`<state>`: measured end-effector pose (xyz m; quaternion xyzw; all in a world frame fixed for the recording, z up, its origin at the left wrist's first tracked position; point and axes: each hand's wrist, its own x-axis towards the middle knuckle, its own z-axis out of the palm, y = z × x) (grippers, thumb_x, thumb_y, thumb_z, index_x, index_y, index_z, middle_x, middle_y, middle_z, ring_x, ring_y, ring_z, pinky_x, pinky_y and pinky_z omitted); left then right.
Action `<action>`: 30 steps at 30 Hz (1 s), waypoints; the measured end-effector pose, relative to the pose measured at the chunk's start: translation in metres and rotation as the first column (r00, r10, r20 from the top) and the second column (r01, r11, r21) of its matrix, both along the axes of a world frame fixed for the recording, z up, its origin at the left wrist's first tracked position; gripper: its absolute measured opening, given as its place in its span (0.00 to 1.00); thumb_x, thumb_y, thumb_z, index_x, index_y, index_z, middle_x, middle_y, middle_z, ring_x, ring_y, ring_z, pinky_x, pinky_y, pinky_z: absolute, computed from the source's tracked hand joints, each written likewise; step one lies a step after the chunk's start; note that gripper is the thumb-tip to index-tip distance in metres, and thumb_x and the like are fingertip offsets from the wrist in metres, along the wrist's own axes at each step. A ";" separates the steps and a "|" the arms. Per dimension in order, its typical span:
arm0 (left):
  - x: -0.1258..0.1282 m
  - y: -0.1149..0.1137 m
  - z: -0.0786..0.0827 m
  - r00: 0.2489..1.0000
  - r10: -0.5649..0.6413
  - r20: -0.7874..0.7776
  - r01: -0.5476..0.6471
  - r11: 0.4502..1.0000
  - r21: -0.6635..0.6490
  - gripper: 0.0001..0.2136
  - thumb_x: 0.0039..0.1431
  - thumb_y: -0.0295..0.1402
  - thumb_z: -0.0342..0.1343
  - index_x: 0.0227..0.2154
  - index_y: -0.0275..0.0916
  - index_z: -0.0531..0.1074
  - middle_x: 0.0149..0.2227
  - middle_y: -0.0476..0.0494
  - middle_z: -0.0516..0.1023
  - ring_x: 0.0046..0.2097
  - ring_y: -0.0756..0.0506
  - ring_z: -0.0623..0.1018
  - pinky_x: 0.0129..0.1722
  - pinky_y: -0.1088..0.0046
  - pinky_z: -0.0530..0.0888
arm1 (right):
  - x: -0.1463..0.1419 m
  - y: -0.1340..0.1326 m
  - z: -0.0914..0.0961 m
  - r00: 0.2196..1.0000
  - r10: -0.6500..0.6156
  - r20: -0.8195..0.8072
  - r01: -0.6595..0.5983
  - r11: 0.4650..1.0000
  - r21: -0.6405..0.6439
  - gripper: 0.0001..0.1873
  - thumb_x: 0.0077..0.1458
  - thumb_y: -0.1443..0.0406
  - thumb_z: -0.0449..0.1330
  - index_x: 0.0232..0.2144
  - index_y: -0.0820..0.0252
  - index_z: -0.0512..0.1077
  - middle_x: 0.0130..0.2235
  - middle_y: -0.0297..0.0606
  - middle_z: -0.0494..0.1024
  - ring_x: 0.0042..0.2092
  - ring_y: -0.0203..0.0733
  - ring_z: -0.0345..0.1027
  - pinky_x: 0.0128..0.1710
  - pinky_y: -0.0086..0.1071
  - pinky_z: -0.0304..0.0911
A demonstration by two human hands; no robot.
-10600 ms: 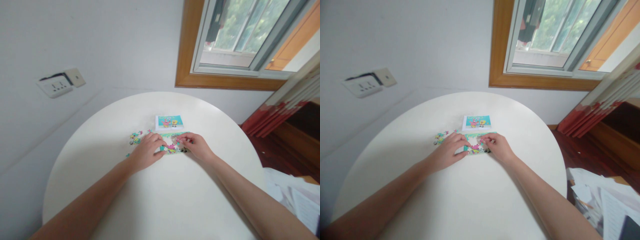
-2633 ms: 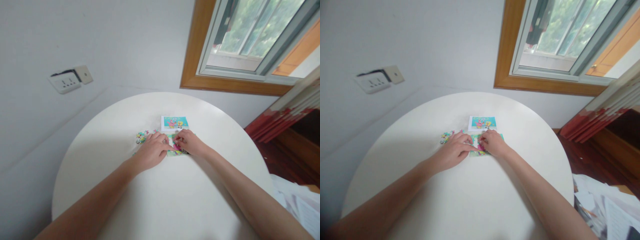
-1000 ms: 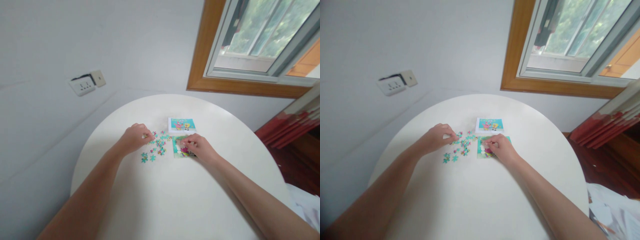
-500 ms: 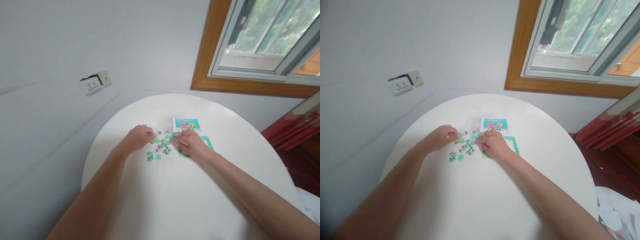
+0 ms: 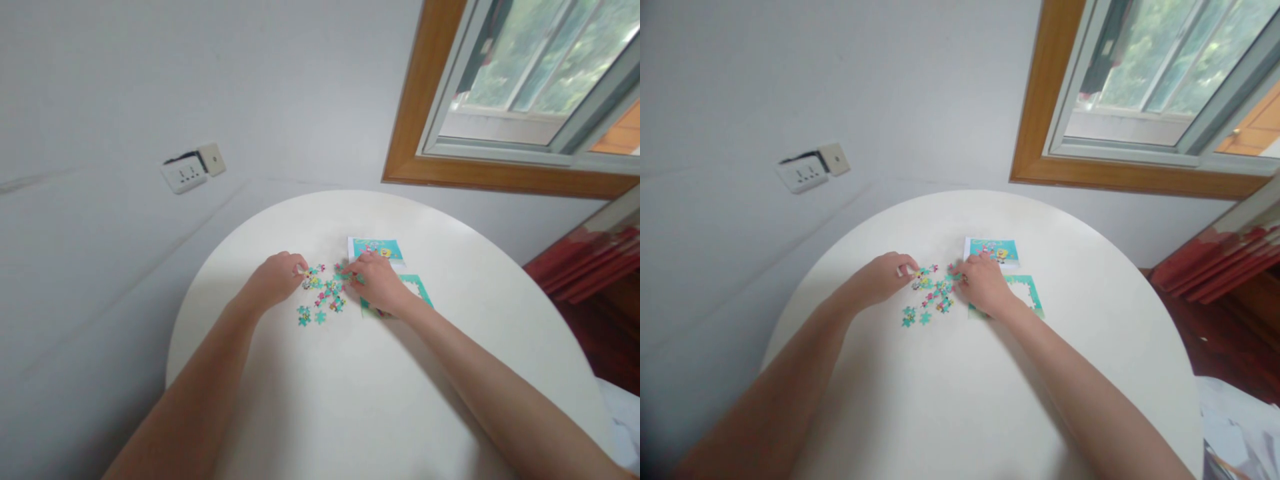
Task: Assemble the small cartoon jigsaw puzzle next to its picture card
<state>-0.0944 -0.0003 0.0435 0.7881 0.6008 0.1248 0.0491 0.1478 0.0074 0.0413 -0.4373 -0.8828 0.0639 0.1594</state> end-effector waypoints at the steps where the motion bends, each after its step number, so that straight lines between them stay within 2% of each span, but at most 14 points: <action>1: 0.001 0.000 -0.001 1.000 -0.003 0.004 0.003 1.000 0.012 0.13 0.54 0.31 0.49 0.38 0.38 0.75 0.34 0.42 0.76 0.37 0.43 0.75 0.42 0.68 0.71 | 0.003 0.003 -0.002 1.000 -0.014 -0.003 0.014 1.000 -0.005 0.15 0.55 0.69 0.59 0.44 0.55 0.77 0.40 0.41 0.77 0.46 0.45 0.66 0.53 0.39 0.51; 7: 0.006 0.002 -0.009 1.000 -0.008 -0.003 0.008 0.996 0.083 0.15 0.55 0.31 0.51 0.45 0.38 0.72 0.38 0.41 0.74 0.42 0.42 0.74 0.48 0.64 0.70 | 0.009 0.013 -0.010 0.997 -0.066 -0.033 0.066 0.998 -0.017 0.19 0.54 0.72 0.56 0.47 0.54 0.75 0.43 0.42 0.75 0.48 0.45 0.63 0.51 0.39 0.52; 13: 0.010 0.004 -0.017 1.000 -0.015 -0.012 0.016 0.998 0.059 0.16 0.57 0.32 0.50 0.47 0.34 0.73 0.40 0.38 0.74 0.43 0.41 0.75 0.49 0.63 0.70 | 0.000 0.017 -0.005 0.995 -0.098 0.017 0.098 0.995 0.003 0.18 0.59 0.69 0.52 0.48 0.53 0.75 0.44 0.43 0.74 0.47 0.47 0.61 0.49 0.39 0.53; 17: 0.013 0.004 -0.013 0.999 -0.041 -0.007 0.041 0.999 0.002 0.16 0.56 0.33 0.53 0.47 0.33 0.73 0.41 0.37 0.75 0.40 0.43 0.76 0.46 0.66 0.72 | -0.010 0.025 0.003 0.988 -0.119 0.096 0.121 0.993 -0.017 0.17 0.59 0.64 0.55 0.49 0.53 0.75 0.47 0.44 0.73 0.50 0.51 0.60 0.49 0.40 0.54; 21: 0.016 0.003 -0.009 0.997 -0.071 0.015 0.071 0.997 -0.009 0.15 0.55 0.31 0.54 0.45 0.33 0.74 0.40 0.38 0.76 0.39 0.44 0.76 0.46 0.67 0.73 | -0.017 0.033 0.005 0.982 -0.122 0.143 0.129 0.991 -0.036 0.14 0.57 0.60 0.57 0.45 0.51 0.77 0.47 0.44 0.73 0.51 0.52 0.60 0.48 0.41 0.56; 30: 0.016 0.005 -0.014 0.997 -0.048 0.053 0.048 0.999 -0.008 0.15 0.56 0.30 0.53 0.46 0.32 0.74 0.39 0.37 0.76 0.40 0.44 0.77 0.45 0.68 0.73 | -0.019 0.047 -0.003 0.991 -0.094 0.095 0.103 0.991 -0.087 0.10 0.54 0.62 0.61 0.39 0.49 0.79 0.44 0.41 0.75 0.49 0.47 0.64 0.50 0.37 0.55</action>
